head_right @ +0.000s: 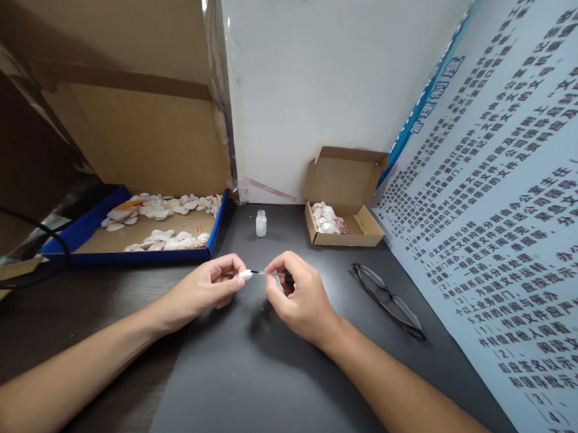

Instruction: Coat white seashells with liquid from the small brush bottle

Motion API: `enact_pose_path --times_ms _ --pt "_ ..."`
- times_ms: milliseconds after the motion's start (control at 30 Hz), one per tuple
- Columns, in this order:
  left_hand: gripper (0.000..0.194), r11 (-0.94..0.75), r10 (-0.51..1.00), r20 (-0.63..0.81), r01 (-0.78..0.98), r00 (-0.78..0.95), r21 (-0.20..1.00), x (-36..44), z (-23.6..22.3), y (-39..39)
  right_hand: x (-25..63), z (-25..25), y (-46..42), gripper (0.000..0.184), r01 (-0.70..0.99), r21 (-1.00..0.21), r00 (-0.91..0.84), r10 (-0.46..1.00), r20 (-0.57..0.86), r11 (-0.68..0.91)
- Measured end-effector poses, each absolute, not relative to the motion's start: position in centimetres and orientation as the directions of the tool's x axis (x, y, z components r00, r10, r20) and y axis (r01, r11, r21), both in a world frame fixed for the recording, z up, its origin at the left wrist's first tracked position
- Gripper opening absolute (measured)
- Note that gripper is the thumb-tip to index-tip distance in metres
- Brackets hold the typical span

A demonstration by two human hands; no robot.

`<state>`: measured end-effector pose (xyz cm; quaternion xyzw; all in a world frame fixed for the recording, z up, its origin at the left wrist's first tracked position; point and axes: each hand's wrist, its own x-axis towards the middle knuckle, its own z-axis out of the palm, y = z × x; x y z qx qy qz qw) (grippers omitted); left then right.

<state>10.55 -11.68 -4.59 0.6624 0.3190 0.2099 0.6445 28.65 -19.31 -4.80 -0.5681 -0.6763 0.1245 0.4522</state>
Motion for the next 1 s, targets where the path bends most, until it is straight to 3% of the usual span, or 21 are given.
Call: enact_pose_path --times_ms 133,333,500,700,867,1000 --pt "0.029 -0.022 0.681 -0.076 0.124 0.728 0.992 10.57 -4.86 -11.73 28.54 -4.87 -19.47 0.005 0.656 -0.649 -0.037 0.876 0.481 0.384" --pt "0.027 -0.088 0.665 -0.021 0.106 0.747 0.990 10.42 -5.27 -11.63 28.72 -4.71 -19.68 0.004 0.706 -0.629 0.028 0.876 0.481 0.324" --pt "0.026 -0.088 0.653 -0.013 0.093 0.757 0.992 10.49 -5.42 -11.47 28.40 -4.60 -19.82 0.005 0.682 -0.592 -0.084 0.850 0.520 0.429" --pt "0.025 -0.090 0.657 -0.021 0.106 0.753 0.990 10.57 -5.32 -11.54 28.52 -4.45 -19.65 0.003 0.742 -0.571 0.009 0.847 0.532 0.351" --pt "0.026 -0.072 0.666 -0.020 0.091 0.746 0.993 10.45 -5.24 -11.56 28.34 -4.49 -19.72 0.004 0.684 -0.596 -0.064 0.848 0.526 0.421" --pt "0.028 -0.010 0.683 -0.052 0.080 0.729 0.997 10.38 -4.92 -11.58 28.30 -4.70 -19.65 0.004 0.722 -0.596 -0.016 0.870 0.493 0.351"
